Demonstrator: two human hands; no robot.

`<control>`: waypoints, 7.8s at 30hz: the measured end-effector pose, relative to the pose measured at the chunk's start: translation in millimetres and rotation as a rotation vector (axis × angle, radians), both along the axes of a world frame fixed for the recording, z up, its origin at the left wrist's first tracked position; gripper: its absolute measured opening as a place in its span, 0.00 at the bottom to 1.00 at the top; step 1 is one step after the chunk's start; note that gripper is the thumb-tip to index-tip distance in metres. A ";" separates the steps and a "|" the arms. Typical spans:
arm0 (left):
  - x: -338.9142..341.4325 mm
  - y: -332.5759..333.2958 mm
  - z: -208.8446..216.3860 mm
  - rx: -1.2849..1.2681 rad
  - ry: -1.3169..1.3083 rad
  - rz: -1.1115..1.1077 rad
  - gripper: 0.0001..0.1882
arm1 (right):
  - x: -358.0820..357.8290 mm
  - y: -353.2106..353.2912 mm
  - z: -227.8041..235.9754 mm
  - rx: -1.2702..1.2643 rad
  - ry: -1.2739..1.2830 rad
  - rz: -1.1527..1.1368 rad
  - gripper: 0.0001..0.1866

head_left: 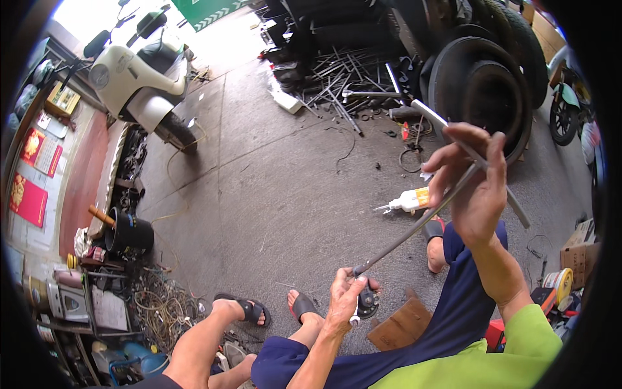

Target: The person sits on the floor and assembles a T-handle tool by inserting a metal rod into a black circular base. They repeatedly insert and remove the rod to check the fit while another person works on a scooter tire in the background.

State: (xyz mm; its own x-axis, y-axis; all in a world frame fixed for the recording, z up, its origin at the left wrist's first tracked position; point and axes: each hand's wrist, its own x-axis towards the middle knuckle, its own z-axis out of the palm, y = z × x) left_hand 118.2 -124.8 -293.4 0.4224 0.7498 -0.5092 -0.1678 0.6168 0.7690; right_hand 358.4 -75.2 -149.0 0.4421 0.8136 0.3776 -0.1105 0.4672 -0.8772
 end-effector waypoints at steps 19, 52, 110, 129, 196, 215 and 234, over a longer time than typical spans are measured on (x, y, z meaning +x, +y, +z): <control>9.7 -3.3 3.0 -0.004 0.271 0.105 0.12 | 18.9 22.0 -26.0 -0.112 0.748 0.525 0.37; -0.8 1.1 5.8 -0.130 0.188 0.227 0.10 | -13.1 21.2 -47.8 -0.366 0.077 0.099 0.16; -1.1 46.2 56.1 0.243 0.227 0.550 0.05 | -18.4 16.9 -12.8 -0.240 0.069 0.100 0.18; 6.5 45.8 31.6 0.281 0.325 0.457 0.10 | -17.9 11.4 -8.4 -0.361 -0.169 -0.042 0.17; 2.0 42.1 76.8 0.704 0.623 0.637 0.04 | -1.7 22.4 -21.1 -0.449 0.128 0.465 0.13; 3.0 40.9 79.2 0.670 0.597 0.615 0.04 | -2.8 17.7 -21.2 -0.452 0.090 0.446 0.11; -2.8 45.8 80.4 0.677 0.618 0.652 0.04 | -0.6 20.9 -28.6 -0.390 0.109 0.437 0.16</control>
State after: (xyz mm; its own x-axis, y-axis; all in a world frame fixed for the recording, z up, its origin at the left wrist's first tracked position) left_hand 115.4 -79.0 -213.0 -0.3351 0.9368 0.1004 0.2202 -0.0257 0.9751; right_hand 357.8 -54.3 -177.6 0.0542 0.9984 -0.0140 -0.3187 0.0041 -0.9478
